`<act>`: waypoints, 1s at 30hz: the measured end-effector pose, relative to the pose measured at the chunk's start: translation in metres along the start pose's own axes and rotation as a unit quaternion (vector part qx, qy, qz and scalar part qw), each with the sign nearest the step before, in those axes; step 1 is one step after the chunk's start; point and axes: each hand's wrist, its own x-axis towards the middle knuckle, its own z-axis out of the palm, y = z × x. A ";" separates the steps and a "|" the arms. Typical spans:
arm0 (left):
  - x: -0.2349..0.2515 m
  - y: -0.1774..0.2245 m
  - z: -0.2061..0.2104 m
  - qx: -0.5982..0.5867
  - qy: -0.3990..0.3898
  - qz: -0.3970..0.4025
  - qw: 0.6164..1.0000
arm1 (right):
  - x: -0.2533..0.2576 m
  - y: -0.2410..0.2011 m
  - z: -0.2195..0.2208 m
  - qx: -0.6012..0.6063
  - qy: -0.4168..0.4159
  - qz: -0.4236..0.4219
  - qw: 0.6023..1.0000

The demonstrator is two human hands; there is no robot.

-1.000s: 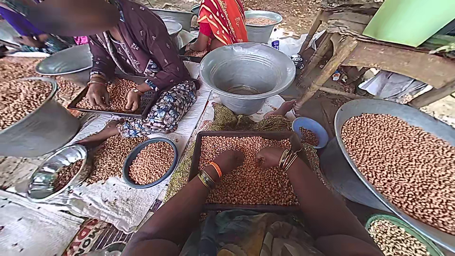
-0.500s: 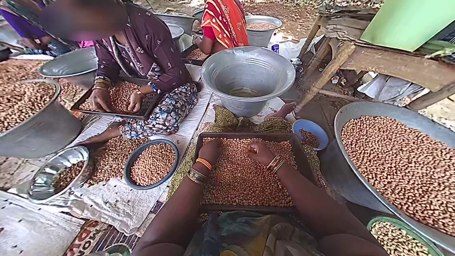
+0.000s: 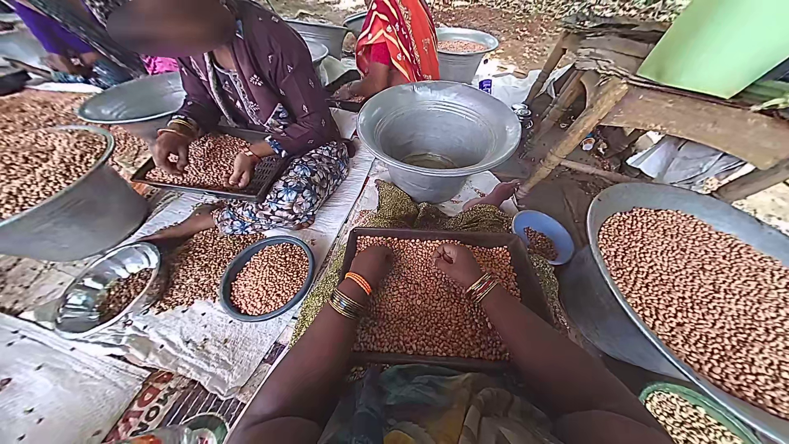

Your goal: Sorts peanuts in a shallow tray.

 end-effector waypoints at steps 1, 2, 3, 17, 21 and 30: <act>0.001 -0.001 0.000 0.003 0.003 -0.004 1.000 | 0.000 0.002 -0.001 0.068 0.025 -0.010 0.997; 0.002 -0.002 0.001 0.007 -0.001 -0.006 1.000 | 0.000 0.003 -0.001 0.143 0.041 -0.017 0.989; 0.004 -0.002 0.001 0.012 -0.010 -0.005 1.000 | 0.000 0.004 0.000 0.235 0.049 -0.017 0.971; -0.005 0.029 0.008 0.093 -0.053 -0.097 0.990 | -0.008 -0.046 0.048 -0.255 -0.241 -0.025 0.936; -0.005 0.029 0.007 0.089 -0.062 -0.092 0.990 | -0.005 -0.028 0.036 -0.058 -0.173 -0.021 0.983; -0.003 0.029 0.011 0.095 -0.078 -0.075 0.990 | -0.012 -0.032 0.019 -0.159 -0.286 -0.067 0.943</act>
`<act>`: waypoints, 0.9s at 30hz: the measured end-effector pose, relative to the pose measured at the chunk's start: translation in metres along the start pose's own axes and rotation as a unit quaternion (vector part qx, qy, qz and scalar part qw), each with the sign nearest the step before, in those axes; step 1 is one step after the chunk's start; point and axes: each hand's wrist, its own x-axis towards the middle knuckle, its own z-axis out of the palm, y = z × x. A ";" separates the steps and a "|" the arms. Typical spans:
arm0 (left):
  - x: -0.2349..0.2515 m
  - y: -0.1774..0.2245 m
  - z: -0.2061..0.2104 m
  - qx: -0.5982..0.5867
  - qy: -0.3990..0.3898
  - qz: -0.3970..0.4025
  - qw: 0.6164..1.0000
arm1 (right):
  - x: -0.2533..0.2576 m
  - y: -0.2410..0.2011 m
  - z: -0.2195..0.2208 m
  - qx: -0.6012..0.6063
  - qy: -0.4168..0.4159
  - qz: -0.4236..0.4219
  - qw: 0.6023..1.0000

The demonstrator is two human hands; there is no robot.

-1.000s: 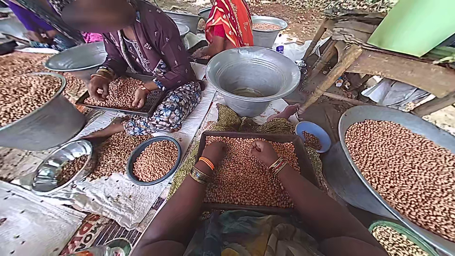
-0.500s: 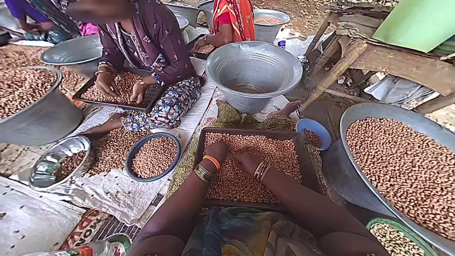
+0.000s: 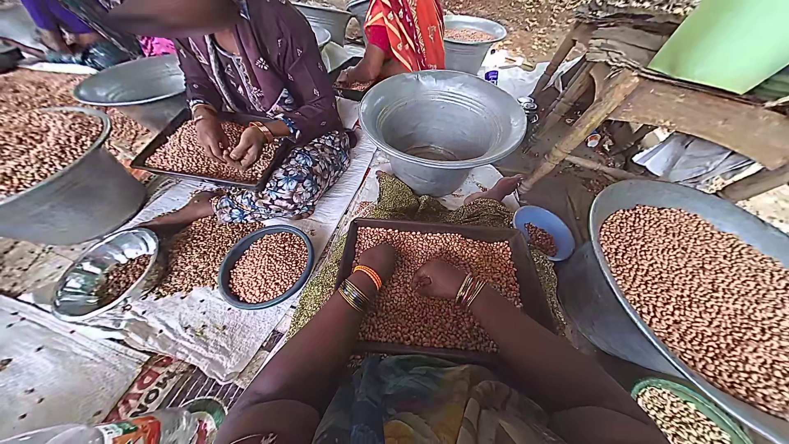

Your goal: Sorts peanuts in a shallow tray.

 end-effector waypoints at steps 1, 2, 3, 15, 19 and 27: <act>0.002 -0.003 0.001 -0.010 0.003 0.005 1.000 | 0.002 -0.005 0.003 -0.051 -0.023 0.008 0.998; 0.006 -0.007 0.002 -0.030 0.011 0.014 0.999 | 0.004 -0.006 0.006 -0.071 -0.031 0.010 0.997; 0.008 -0.012 0.002 -0.066 0.021 0.032 0.997 | 0.005 -0.006 0.006 -0.069 -0.033 0.010 0.997; 0.000 -0.048 0.000 -0.498 0.073 0.179 0.845 | 0.003 -0.009 0.016 0.041 -0.028 -0.070 0.996; -0.034 -0.044 -0.016 -0.166 0.041 0.177 0.969 | 0.009 -0.017 0.017 -0.066 -0.046 -0.032 0.996; -0.036 -0.042 0.007 -0.011 -0.035 0.062 0.997 | 0.005 0.017 -0.005 0.128 0.083 0.061 0.986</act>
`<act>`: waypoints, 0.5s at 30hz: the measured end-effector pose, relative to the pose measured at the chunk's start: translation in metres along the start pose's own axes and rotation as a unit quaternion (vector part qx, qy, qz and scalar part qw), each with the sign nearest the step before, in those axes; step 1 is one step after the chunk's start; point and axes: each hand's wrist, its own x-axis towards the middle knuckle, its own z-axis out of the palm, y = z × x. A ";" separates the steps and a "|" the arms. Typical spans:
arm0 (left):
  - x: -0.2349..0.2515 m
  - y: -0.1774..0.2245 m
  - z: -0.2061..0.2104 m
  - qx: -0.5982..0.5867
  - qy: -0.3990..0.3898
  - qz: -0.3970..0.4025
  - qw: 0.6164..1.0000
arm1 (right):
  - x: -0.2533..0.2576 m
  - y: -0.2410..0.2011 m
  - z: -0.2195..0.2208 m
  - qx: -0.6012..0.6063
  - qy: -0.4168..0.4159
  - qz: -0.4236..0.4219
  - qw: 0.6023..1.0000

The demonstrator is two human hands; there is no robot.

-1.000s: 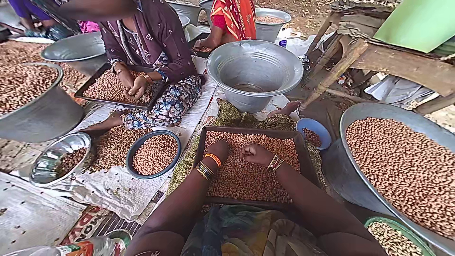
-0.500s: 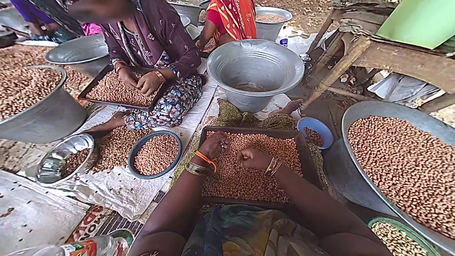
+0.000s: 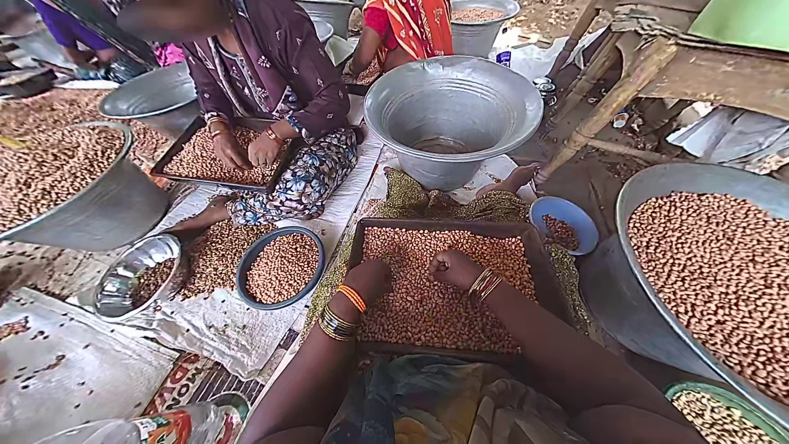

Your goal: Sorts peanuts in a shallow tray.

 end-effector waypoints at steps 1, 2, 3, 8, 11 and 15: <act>0.001 0.000 0.000 0.002 -0.001 0.003 1.000 | -0.003 0.000 0.002 0.053 -0.009 -0.022 0.998; 0.003 -0.001 0.000 0.004 -0.005 0.008 1.000 | -0.005 -0.001 0.007 0.081 -0.024 -0.052 0.995; 0.005 -0.003 -0.001 0.004 -0.008 0.015 1.000 | -0.005 -0.004 0.014 0.077 -0.037 -0.083 0.993; 0.007 -0.008 -0.002 0.008 -0.026 0.028 0.999 | 0.001 -0.029 0.042 -0.133 -0.106 -0.102 0.980; 0.006 -0.010 -0.002 -0.014 -0.015 0.032 0.999 | 0.001 -0.021 0.035 0.000 -0.060 -0.110 0.992; 0.006 -0.019 0.003 -0.375 0.113 0.112 0.913 | -0.003 -0.002 0.008 0.378 0.026 -0.087 0.921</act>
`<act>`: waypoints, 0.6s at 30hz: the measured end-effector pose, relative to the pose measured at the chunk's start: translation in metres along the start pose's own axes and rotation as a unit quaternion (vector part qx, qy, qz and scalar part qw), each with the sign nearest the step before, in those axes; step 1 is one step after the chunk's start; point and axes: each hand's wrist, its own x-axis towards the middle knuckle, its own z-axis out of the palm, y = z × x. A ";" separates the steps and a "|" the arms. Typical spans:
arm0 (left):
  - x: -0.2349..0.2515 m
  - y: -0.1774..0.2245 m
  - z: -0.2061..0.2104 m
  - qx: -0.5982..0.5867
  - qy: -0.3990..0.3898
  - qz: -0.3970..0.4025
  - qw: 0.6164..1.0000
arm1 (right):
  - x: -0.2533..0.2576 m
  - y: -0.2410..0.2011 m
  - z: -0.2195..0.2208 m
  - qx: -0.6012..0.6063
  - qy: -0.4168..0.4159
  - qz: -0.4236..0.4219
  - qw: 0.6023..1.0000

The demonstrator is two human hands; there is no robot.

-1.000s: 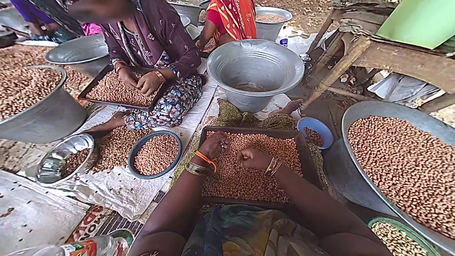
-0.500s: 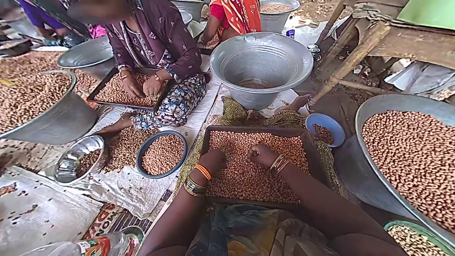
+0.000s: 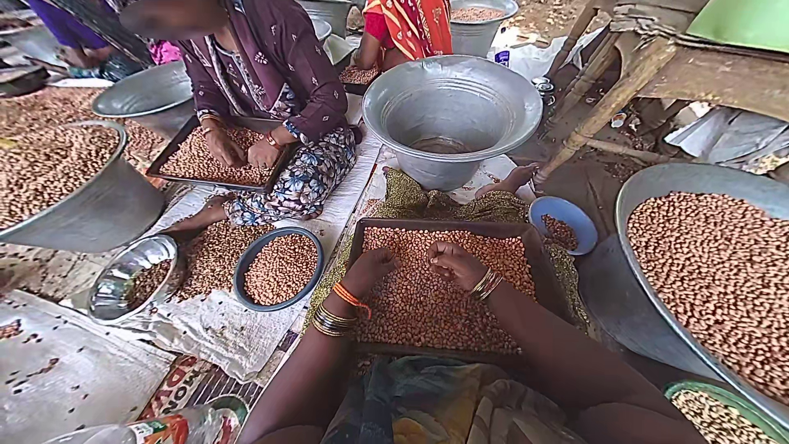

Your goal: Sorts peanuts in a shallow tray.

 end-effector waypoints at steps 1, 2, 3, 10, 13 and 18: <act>0.001 -0.002 0.004 -0.160 0.020 -0.004 0.987 | -0.002 -0.003 -0.007 -0.014 0.008 0.000 1.000; 0.001 -0.001 0.007 -0.305 0.030 -0.017 0.952 | -0.004 -0.006 -0.014 -0.085 0.003 0.005 0.996; 0.001 0.002 0.008 -0.399 0.040 -0.033 0.916 | -0.004 -0.009 -0.019 -0.180 -0.014 0.011 0.984; 0.009 -0.005 0.007 -0.093 0.078 -0.022 0.992 | 0.004 -0.002 0.017 -0.565 -0.088 0.078 0.817; 0.011 0.002 0.006 0.127 0.051 -0.041 0.990 | 0.006 0.000 0.019 -0.573 -0.077 0.090 0.811; 0.008 0.018 0.010 0.291 0.024 -0.120 0.949 | 0.005 0.000 0.000 -0.518 -0.068 0.073 0.849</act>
